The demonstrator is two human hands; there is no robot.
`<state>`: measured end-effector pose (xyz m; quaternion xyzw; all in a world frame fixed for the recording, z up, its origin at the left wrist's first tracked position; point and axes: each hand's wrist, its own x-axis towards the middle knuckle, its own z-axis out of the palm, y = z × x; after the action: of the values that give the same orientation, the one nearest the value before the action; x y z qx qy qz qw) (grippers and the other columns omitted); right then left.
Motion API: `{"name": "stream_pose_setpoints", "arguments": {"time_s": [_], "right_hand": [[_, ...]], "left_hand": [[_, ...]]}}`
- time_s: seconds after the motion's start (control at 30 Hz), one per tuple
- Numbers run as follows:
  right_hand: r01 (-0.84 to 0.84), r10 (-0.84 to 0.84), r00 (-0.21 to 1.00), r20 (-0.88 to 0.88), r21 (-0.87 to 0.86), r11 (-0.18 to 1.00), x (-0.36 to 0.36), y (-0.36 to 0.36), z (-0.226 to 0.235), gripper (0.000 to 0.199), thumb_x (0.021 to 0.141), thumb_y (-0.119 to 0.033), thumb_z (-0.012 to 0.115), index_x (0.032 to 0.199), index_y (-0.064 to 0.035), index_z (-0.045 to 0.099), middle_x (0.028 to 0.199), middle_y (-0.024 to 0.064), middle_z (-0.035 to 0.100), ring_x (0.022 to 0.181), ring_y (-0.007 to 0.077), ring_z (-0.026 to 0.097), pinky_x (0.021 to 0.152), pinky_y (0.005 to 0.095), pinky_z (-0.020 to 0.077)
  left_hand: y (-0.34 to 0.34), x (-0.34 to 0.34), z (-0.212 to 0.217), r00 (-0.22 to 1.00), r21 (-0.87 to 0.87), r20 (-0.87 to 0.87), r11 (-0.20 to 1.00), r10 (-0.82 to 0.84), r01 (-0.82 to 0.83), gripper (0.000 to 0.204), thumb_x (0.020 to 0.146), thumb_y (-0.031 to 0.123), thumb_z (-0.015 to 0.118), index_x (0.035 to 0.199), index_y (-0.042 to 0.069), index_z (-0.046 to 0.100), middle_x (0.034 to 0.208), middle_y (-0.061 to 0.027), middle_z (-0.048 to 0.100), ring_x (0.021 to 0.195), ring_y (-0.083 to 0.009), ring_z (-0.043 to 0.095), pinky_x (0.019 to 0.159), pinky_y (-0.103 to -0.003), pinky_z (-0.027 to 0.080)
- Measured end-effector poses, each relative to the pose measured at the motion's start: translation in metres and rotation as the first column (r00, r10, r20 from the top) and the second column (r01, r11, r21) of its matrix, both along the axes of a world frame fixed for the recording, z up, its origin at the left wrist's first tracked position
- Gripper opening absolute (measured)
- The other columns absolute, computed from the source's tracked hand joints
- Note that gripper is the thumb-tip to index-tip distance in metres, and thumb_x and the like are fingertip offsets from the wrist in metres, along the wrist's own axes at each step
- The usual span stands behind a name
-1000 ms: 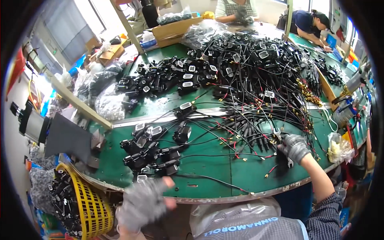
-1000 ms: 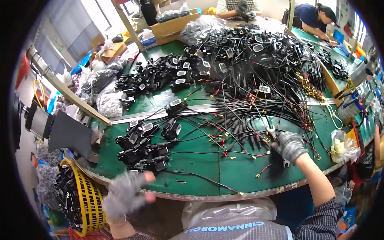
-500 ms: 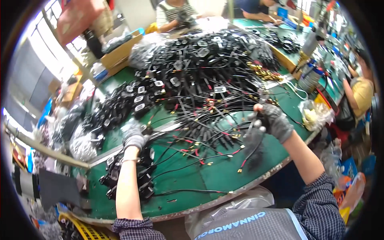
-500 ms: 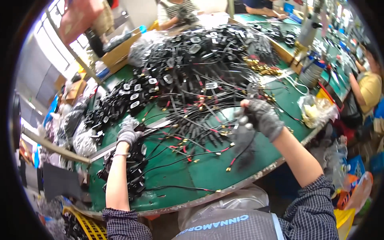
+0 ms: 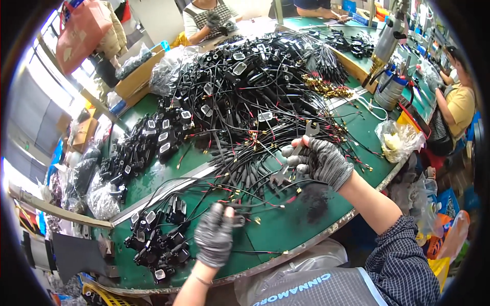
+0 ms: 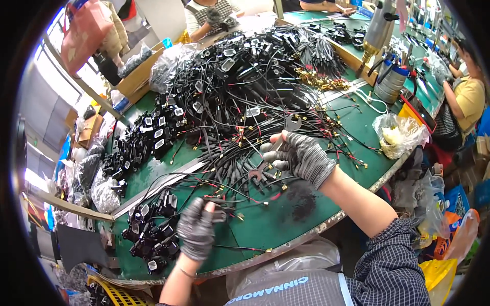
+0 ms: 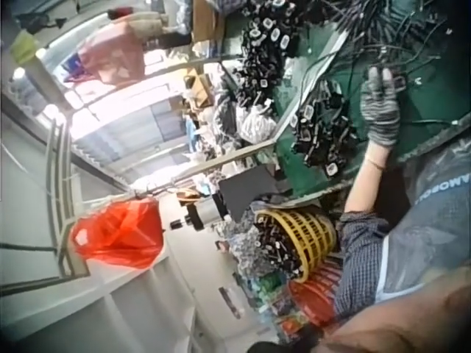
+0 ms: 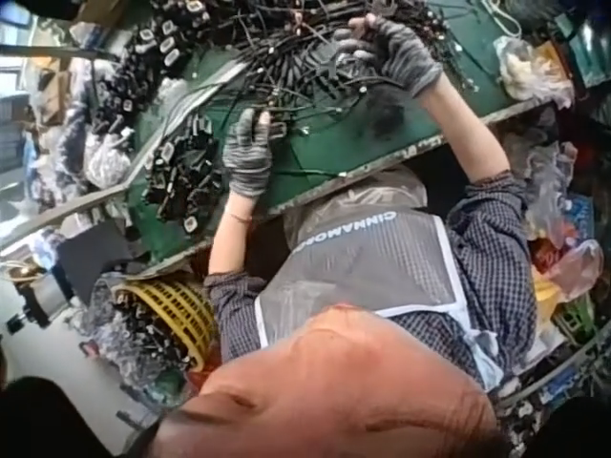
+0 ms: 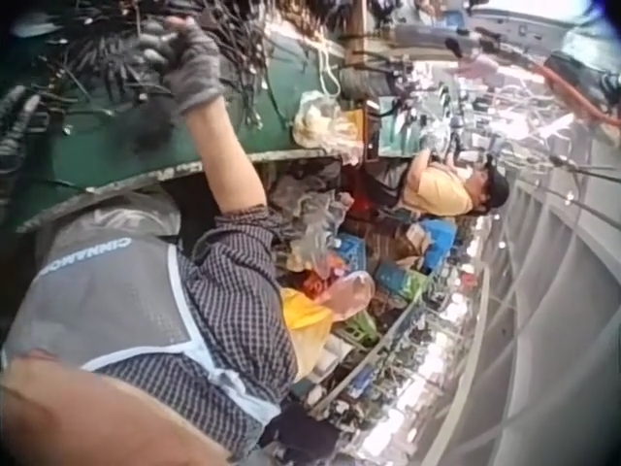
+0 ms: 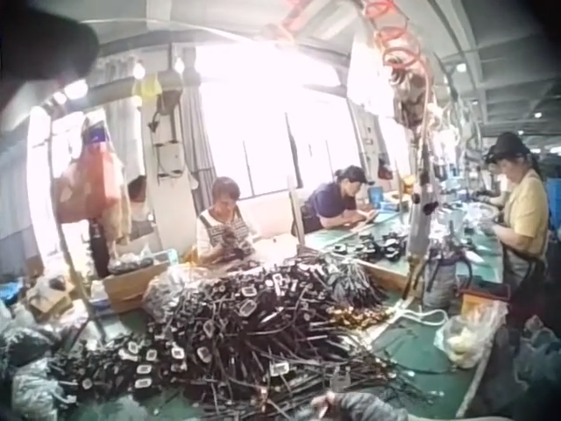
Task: Assembling electronic wiring harnesses by connecting parts and tightening components using a wrench.
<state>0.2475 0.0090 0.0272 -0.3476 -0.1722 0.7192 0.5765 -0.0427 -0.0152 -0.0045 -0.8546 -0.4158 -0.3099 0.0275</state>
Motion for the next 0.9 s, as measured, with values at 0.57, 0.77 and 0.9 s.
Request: {"name": "stream_pose_setpoints", "arguments": {"time_s": [0.57, 0.77, 0.9], "right_hand": [[-0.444, 0.225, 0.780, 0.584, 0.263, 0.857, -0.091, -0.053, 0.011, 0.034, 0.081, -0.040, 0.046, 0.076, -0.0057, 0.047, 0.060, -0.0003, 0.050, 0.049, 0.0068, 0.046, 0.043, 0.0192, 0.0364], [-0.405, 0.234, 0.825, 0.515, 0.249, 0.880, -0.101, -0.069, -0.013, 0.038, 0.080, -0.043, 0.046, 0.079, -0.0056, 0.048, 0.061, 0.0002, 0.050, 0.051, 0.0070, 0.047, 0.045, 0.0196, 0.0373], [-0.401, 0.128, 0.806, 0.577, 0.373, 0.837, -0.098, -0.079, -0.019, 0.041, 0.080, -0.046, 0.045, 0.075, -0.0054, 0.048, 0.060, 0.0004, 0.051, 0.051, 0.0072, 0.048, 0.045, 0.0204, 0.0377]], "left_hand": [[-0.025, 0.005, 0.005, 0.960, -0.708, -0.115, 0.657, 0.254, -0.259, 0.065, 0.057, 0.036, 0.071, 0.107, 0.005, 0.043, 0.093, -0.0090, 0.051, 0.072, -0.0269, 0.054, 0.063, -0.033, 0.044], [-0.065, 0.013, -0.013, 0.906, -0.543, 0.213, 0.815, 0.365, -0.201, 0.061, 0.056, 0.028, 0.073, 0.103, 0.004, 0.042, 0.094, -0.0107, 0.049, 0.077, -0.0274, 0.053, 0.066, -0.032, 0.045], [-0.060, 0.012, -0.015, 0.868, -0.615, 0.338, 0.783, 0.364, -0.089, 0.056, 0.056, 0.021, 0.073, 0.100, 0.004, 0.042, 0.094, -0.0115, 0.049, 0.079, -0.0278, 0.053, 0.067, -0.032, 0.044]]}}
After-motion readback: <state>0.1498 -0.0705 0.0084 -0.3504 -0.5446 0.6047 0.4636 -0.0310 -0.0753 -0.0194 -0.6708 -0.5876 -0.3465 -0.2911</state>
